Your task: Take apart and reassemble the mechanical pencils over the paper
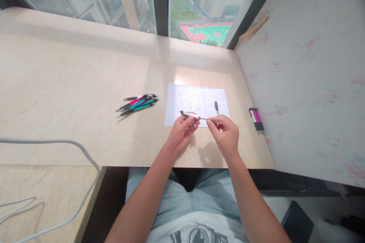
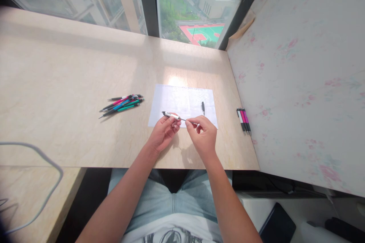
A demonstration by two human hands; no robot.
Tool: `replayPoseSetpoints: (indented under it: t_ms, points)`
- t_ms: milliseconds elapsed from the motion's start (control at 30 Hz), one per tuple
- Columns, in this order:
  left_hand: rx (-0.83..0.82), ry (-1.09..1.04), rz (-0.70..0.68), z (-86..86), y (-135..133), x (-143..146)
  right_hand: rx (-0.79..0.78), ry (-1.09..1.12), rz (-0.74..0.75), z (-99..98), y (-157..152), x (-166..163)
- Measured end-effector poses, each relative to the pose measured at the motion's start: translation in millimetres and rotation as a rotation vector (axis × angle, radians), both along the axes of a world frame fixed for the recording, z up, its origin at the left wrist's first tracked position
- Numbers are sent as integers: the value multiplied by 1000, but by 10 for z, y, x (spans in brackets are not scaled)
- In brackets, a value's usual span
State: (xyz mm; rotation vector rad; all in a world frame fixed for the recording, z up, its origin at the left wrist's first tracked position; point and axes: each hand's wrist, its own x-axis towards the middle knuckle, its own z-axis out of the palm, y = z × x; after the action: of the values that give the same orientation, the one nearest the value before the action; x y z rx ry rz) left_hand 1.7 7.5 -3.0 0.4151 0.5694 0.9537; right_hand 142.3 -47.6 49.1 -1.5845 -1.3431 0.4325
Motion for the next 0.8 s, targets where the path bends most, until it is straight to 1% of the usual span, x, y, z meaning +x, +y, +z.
replayPoseSetpoints:
  t_ms: [233, 400, 500, 600, 633, 700, 733, 800]
  points:
    - [-8, -1, -7, -18, 3, -2, -37, 103, -51, -146, 8, -7]
    - [-34, -48, -4, -38, 23, 9, -55, 64, -9, -161, 20, -20]
    - [-67, -78, 1, -29, 39, 10, -78, 8, 68, -179, 53, 39]
    - [-103, -85, 24, 1, 47, 8, -127, -178, 133, -255, 132, 214]
    - [-113, -85, 33, 12, 47, 7, -131, -281, 114, -291, 172, 295]
    - [-127, -88, 48, 28, 47, 8, -155, -477, 25, -362, 274, 470]
    - [-129, -89, 52, 32, 46, 8, -163, -552, -15, -393, 331, 553]
    - [-128, -94, 55, 31, 44, 10, -185, -671, -45, -433, 445, 687]
